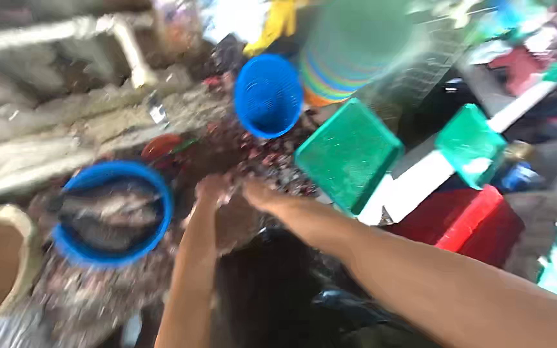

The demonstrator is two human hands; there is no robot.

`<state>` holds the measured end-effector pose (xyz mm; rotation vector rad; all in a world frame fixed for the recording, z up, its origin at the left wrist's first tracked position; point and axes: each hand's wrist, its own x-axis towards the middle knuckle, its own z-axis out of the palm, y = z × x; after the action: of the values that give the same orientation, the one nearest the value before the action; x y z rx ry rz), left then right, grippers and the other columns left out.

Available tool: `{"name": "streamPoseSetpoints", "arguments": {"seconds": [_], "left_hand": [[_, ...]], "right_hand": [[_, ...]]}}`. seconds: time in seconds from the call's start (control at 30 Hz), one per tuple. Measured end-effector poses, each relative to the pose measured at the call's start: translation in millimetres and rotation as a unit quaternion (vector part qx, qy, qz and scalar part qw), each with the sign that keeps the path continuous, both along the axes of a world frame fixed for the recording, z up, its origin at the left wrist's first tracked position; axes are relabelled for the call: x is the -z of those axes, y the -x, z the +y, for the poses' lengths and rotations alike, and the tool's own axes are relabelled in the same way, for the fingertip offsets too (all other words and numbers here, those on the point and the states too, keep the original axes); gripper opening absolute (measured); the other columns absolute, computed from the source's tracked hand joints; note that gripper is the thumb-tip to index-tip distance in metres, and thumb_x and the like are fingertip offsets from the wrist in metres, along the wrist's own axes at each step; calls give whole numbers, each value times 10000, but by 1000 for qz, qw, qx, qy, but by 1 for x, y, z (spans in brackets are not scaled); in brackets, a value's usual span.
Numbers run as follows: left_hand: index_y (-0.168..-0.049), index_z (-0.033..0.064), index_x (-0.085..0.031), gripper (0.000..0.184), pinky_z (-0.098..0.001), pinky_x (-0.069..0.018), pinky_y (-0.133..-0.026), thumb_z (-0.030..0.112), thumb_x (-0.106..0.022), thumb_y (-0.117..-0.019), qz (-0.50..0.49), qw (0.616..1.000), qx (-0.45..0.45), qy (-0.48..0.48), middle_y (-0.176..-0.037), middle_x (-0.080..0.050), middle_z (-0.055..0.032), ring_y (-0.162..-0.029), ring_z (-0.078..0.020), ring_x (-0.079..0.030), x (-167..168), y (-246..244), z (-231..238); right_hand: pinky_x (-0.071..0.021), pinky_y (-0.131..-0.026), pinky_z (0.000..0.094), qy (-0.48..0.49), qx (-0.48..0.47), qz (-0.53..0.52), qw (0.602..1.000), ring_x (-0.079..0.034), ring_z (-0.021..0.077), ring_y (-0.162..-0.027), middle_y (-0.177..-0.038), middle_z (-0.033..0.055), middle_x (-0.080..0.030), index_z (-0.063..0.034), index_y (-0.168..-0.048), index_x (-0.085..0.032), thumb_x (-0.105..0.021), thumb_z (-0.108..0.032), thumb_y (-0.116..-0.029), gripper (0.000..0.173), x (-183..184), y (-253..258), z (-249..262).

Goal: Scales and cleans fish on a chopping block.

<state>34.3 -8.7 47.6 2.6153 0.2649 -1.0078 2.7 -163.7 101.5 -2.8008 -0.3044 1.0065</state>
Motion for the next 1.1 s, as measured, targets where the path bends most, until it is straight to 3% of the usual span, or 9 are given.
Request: {"name": "streamPoseSetpoints", "arguments": {"seconds": [0.23, 0.37, 0.5, 0.57, 0.63, 0.73, 0.83, 0.97, 1.1], "left_hand": [[-1254, 81, -689, 482, -658, -518, -902, 420, -702, -911, -144, 984, -1, -104, -1216, -701, -212, -1153, -419, -655, -22, 49, -72], [-1430, -30, -499, 559, -579, -576, -845, 189, -649, -939, -166, 974, 19, -152, -1300, -609, -285, -1136, -434, -653, -1, 96, -110], [-1493, 24, -469, 593, -599, -570, -860, 351, -568, -1009, -189, 971, 32, -143, -1399, -542, -312, -1189, -475, -622, 5, 120, -127], [-1497, 112, -509, 651, -709, -470, -948, 508, -577, -985, -252, 962, 28, -101, -1494, -484, -287, -1350, -533, -465, 14, 116, -114], [-1524, 68, -449, 824, -735, -422, -1004, 605, -627, -925, -262, 964, -19, -40, -1509, -445, -313, -1400, -543, -398, 12, 103, -101], [-1532, 67, -427, 939, -668, -495, -1005, 576, -776, -825, -195, 975, -104, 36, -1449, -532, -276, -1313, -473, -539, 8, 81, -84], [-1491, 63, -448, 933, -613, -533, -991, 584, -795, -799, -103, 974, -167, 111, -1325, -637, -232, -1197, -396, -649, 9, 63, -64], [-1473, 71, -491, 902, -661, -518, -972, 603, -790, -808, -101, 962, -195, 163, -1233, -674, -264, -1154, -444, -656, 34, 63, -58], [-1493, 68, -454, 904, -671, -520, -952, 588, -777, -827, -99, 953, -224, 177, -1244, -662, -273, -1148, -459, -650, 34, 71, -63]], "right_hand": [[-479, -987, 712, -90, 76, 53, 992, -567, 481, -1281, -1464, 260, -537, -10, -1407, -564, -639, -143, -970, 462, -48, -20, -2], [-519, -899, 722, -107, 114, 3, 988, -610, 492, -1188, -1366, 267, -581, 15, -1318, -573, -627, -149, -987, 374, -7, -6, -54], [-545, -886, 690, -126, 141, 6, 982, -633, 461, -1165, -1299, 263, -610, 11, -1357, -510, -725, -121, -891, 530, 23, -7, -76], [-548, -872, 688, -124, 159, 17, 979, -637, 464, -1155, -1293, 272, -608, 22, -1345, -508, -721, -149, -887, 534, 20, -1, -77], [-522, -923, 705, -128, 173, 18, 976, -612, 480, -1196, -1337, 299, -590, 49, -1398, -491, -726, -198, -906, 599, 15, 15, -83], [-476, -1028, 666, -104, 145, 48, 983, -564, 467, -1287, -1436, 298, -536, 31, -1519, -385, -673, -226, -959, 681, -3, 26, -98], [-482, -1000, 664, -97, 123, 42, 987, -601, 462, -1229, -1364, 289, -593, -14, -1454, -504, -604, -262, -1006, 522, 6, 4, -107], [-554, -868, 647, -123, 211, -126, 961, -685, 452, -1040, -1177, 281, -664, -34, -1419, -517, -464, -356, -1087, 466, -23, -19, -109], [-608, -691, 512, -225, 226, -369, 873, -733, 318, -751, -854, 162, -713, 4, -1430, -472, -452, -294, -1092, 451, -27, -30, -89]]}}
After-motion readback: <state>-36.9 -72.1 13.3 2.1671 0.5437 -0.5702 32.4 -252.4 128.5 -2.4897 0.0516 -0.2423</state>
